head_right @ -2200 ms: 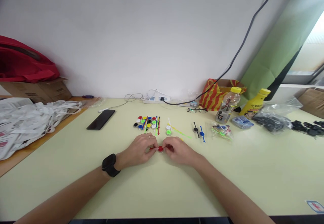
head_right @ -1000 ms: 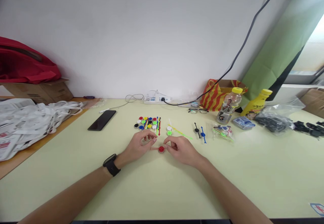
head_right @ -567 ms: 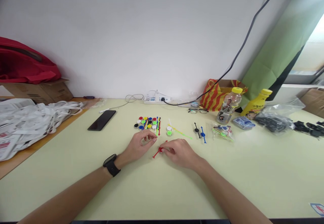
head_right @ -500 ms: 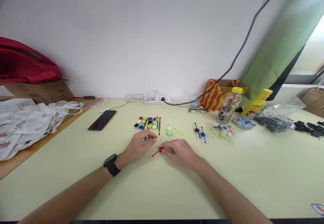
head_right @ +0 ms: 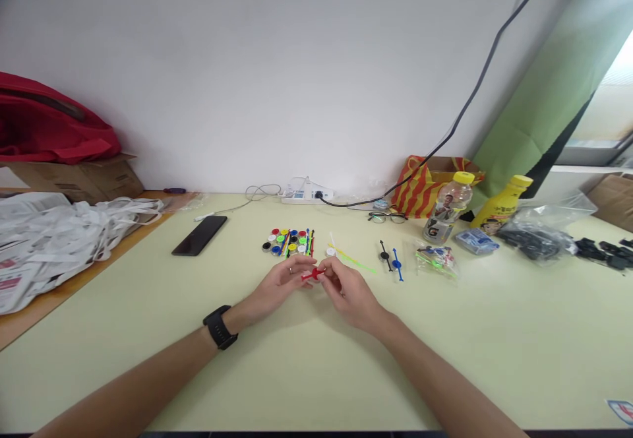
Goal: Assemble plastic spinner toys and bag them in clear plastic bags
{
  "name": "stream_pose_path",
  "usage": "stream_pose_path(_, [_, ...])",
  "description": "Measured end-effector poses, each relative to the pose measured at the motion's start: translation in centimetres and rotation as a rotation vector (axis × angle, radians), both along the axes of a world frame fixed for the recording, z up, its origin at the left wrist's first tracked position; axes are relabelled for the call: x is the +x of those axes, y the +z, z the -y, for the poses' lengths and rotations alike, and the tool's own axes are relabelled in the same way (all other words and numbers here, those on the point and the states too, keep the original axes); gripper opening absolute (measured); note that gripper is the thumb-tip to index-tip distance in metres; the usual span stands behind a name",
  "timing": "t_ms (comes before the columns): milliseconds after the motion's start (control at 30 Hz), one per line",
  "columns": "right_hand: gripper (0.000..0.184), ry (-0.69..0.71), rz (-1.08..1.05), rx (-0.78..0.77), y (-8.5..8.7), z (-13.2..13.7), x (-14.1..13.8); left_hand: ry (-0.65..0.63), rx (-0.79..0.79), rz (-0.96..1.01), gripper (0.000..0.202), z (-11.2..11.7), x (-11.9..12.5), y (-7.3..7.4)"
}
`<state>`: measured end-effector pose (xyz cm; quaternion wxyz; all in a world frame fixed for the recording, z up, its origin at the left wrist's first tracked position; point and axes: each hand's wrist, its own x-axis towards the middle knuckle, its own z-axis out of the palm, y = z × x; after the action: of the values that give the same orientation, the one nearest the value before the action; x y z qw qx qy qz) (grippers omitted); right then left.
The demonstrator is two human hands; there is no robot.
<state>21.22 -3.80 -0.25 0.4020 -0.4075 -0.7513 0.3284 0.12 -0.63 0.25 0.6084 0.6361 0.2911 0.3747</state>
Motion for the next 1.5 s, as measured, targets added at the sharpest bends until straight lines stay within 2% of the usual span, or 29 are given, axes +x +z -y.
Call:
stream_pose_path(100, [0.016, 0.02, 0.005, -0.003, -0.4, 0.0, -0.1, -0.042, -0.004, 0.034, 0.026, 0.2, 0.1, 0.3])
stream_pose_path(200, [0.021, -0.001, -0.014, -0.004, -0.3, -0.1, 0.1, 0.017, -0.002, 0.034, 0.025, 0.0, -0.1, 0.3])
stream_pose_path(400, [0.063, -0.005, -0.167, -0.078, 0.4, 0.2, 0.2, 0.13, -0.02, 0.048, 0.032, -0.5, -0.5, 0.1])
stream_pose_path(467, [0.07, 0.003, -0.196, -0.092, 0.5, 0.3, 0.1, 0.143, -0.016, 0.052, 0.033, -0.6, -0.5, 0.0])
stream_pose_path(500, [0.066, 0.001, -0.201, -0.094, 0.5, 0.4, 0.1, 0.146, -0.014, 0.055, 0.032, -0.6, -0.4, 0.0])
stream_pose_path(567, [0.036, -0.001, -0.183, -0.114, 0.5, 0.3, 0.2, 0.138, -0.014, 0.058, 0.03, -0.7, -0.4, -0.2])
stream_pose_path(600, [0.027, 0.014, -0.163, -0.146, 0.5, 0.2, 0.3, 0.135, -0.015, 0.061, 0.028, -0.7, -0.4, -0.3])
stream_pose_path(667, [0.051, 0.064, -0.135, -0.22, 0.6, 0.0, 0.6, 0.133, -0.015, 0.068, 0.027, -0.8, -0.4, -0.4])
stream_pose_path(733, [0.061, 0.1, -0.14, -0.235, 0.8, -0.3, 0.8, 0.13, -0.012, 0.072, 0.027, -0.8, -0.4, -0.5])
stream_pose_path(833, [0.056, 0.053, -0.164, -0.162, 1.0, -0.4, 0.8, 0.123, -0.01, 0.064, 0.026, -0.8, -0.4, -0.5])
stream_pose_path(1000, [0.035, 0.035, -0.137, -0.174, 1.3, -0.1, 0.3, 0.099, 0.001, 0.041, 0.026, -0.5, -0.3, -0.1])
stream_pose_path(1333, [0.043, 0.055, -0.059, -0.151, 0.9, -0.3, 0.1, 0.049, 0.012, -0.012, 0.026, -0.3, -0.4, -0.2])
stream_pose_path(1500, [0.029, -0.041, -0.148, -0.06, 1.2, 0.1, 0.5, 0.056, -0.038, 0.025, 0.027, -0.4, -0.3, -0.2])
